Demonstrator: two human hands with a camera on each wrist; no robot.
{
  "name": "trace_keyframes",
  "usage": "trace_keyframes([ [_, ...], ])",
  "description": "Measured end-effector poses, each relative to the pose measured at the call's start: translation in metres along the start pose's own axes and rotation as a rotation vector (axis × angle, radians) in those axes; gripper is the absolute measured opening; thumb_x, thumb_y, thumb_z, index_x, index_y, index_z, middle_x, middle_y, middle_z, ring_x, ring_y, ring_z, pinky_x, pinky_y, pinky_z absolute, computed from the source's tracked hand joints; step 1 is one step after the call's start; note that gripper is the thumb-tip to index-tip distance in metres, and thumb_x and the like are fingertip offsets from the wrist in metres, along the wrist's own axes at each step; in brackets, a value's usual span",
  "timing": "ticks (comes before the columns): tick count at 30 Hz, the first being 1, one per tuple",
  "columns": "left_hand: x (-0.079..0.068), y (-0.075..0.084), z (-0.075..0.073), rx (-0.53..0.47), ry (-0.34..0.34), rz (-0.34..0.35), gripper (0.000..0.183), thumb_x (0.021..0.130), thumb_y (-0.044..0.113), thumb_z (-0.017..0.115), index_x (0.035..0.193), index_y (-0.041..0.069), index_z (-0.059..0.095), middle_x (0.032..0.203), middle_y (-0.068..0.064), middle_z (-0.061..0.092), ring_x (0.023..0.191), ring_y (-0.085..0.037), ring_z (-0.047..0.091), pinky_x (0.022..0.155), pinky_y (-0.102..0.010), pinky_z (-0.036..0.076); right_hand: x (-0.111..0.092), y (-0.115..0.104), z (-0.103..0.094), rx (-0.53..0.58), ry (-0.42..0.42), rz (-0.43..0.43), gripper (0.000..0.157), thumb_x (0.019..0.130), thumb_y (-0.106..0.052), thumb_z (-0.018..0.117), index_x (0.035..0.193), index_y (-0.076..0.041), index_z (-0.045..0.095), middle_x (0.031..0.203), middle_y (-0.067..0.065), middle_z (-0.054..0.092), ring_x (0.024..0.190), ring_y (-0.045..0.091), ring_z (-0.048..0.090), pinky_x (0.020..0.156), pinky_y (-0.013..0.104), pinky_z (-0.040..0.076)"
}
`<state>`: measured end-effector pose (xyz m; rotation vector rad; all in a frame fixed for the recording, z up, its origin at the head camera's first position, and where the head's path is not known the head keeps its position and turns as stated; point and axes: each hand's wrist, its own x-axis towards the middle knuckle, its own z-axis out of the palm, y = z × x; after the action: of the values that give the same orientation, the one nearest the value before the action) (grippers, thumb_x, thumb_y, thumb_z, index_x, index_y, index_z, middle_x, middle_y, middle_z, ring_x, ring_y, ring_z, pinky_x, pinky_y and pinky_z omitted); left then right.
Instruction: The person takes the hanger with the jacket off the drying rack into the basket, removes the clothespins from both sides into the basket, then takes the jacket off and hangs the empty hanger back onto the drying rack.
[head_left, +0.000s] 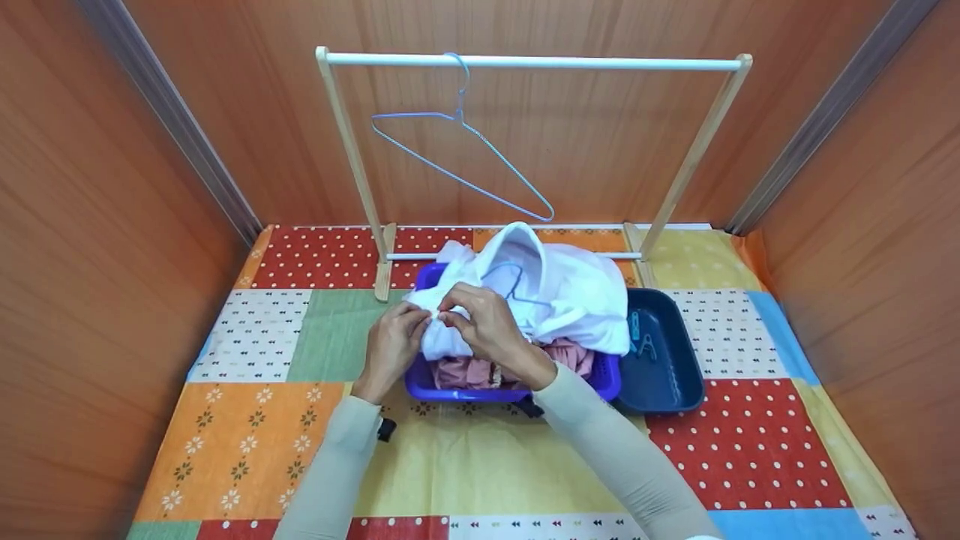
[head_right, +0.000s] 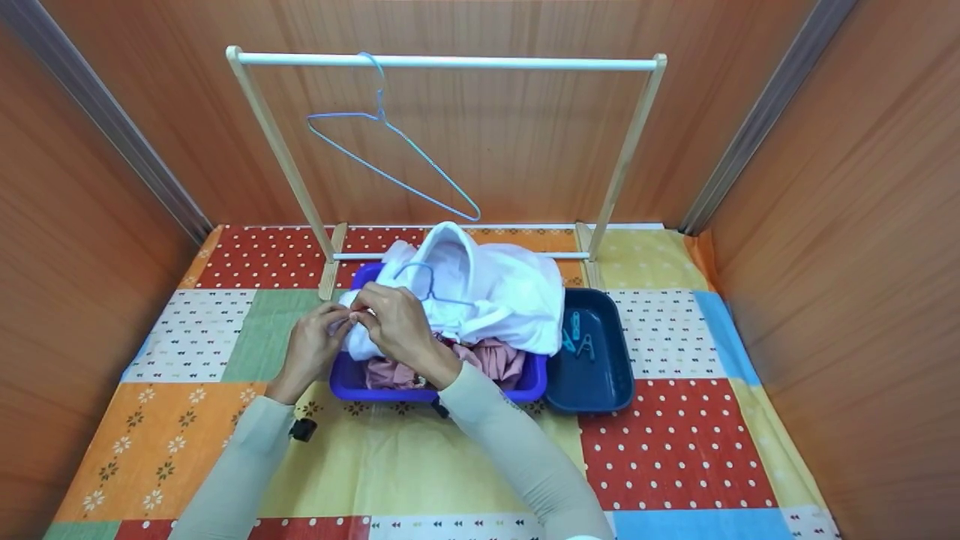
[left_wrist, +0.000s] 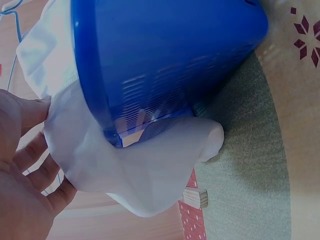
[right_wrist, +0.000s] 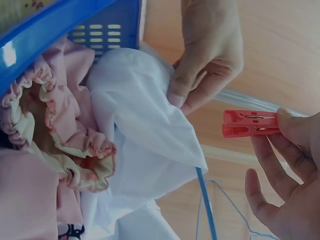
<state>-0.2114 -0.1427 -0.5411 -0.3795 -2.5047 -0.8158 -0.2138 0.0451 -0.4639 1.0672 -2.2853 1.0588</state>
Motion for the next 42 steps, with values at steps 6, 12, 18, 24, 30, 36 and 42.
trace_keyframes([
  [6,0.0,0.001,-0.001,0.009,-0.004,0.013,0.009,0.091,0.013,0.07,0.093,0.008,0.078,0.092,-0.004,0.07,0.086,-0.024,0.067,0.076,-0.043,0.054,-0.009,-0.005,-0.016,0.027,0.016,-0.01,0.013,0.092,-0.02,0.067,0.083,-0.011,0.068,0.076,-0.002,0.067,0.071,0.012,0.063,0.073,0.03,0.053],
  [12,0.0,0.001,0.0,0.009,-0.001,0.008,0.01,0.091,0.015,0.069,0.093,0.01,0.077,0.092,-0.004,0.07,0.087,-0.025,0.067,0.076,-0.044,0.055,-0.018,-0.003,-0.03,0.046,0.049,-0.004,0.013,0.091,-0.021,0.068,0.084,-0.01,0.069,0.079,-0.002,0.068,0.073,0.012,0.064,0.074,0.031,0.053],
  [18,0.0,0.001,0.0,-0.013,0.013,0.014,0.009,0.091,0.013,0.07,0.093,0.008,0.077,0.091,-0.005,0.07,0.087,-0.025,0.067,0.075,-0.045,0.055,-0.026,0.002,-0.043,0.004,0.083,-0.008,0.009,0.09,-0.019,0.07,0.085,-0.011,0.069,0.083,-0.002,0.069,0.078,0.015,0.066,0.075,0.034,0.053],
  [24,-0.001,0.0,0.002,-0.022,0.021,0.009,0.01,0.09,0.014,0.071,0.093,0.008,0.078,0.092,-0.005,0.07,0.086,-0.026,0.067,0.075,-0.044,0.054,-0.034,0.012,-0.058,0.014,0.096,0.01,0.01,0.09,-0.017,0.07,0.089,-0.007,0.069,0.084,0.001,0.069,0.08,0.019,0.067,0.078,0.033,0.055],
  [30,0.0,0.0,0.001,-0.018,0.017,0.002,0.011,0.091,0.015,0.07,0.094,0.008,0.078,0.092,-0.005,0.07,0.086,-0.026,0.066,0.076,-0.045,0.054,-0.043,0.023,-0.071,-0.009,0.076,0.089,0.014,0.091,-0.018,0.07,0.099,-0.006,0.069,0.093,0.004,0.07,0.089,0.017,0.068,0.082,0.036,0.056],
  [36,-0.001,0.0,0.001,-0.018,0.008,-0.001,0.011,0.092,0.014,0.069,0.094,0.008,0.078,0.093,-0.006,0.07,0.087,-0.027,0.066,0.077,-0.044,0.054,-0.052,0.03,-0.083,-0.025,0.087,0.171,0.018,0.089,-0.011,0.071,0.106,-0.006,0.069,0.101,0.007,0.07,0.096,0.02,0.068,0.085,0.042,0.057],
  [42,-0.002,-0.001,0.001,-0.027,0.003,-0.015,0.011,0.092,0.015,0.069,0.095,0.009,0.078,0.093,-0.005,0.07,0.088,-0.026,0.067,0.075,-0.044,0.054,-0.059,0.036,-0.098,-0.055,0.145,0.231,0.022,0.087,-0.011,0.074,0.108,-0.006,0.07,0.103,0.007,0.07,0.097,0.021,0.068,0.086,0.04,0.055],
])
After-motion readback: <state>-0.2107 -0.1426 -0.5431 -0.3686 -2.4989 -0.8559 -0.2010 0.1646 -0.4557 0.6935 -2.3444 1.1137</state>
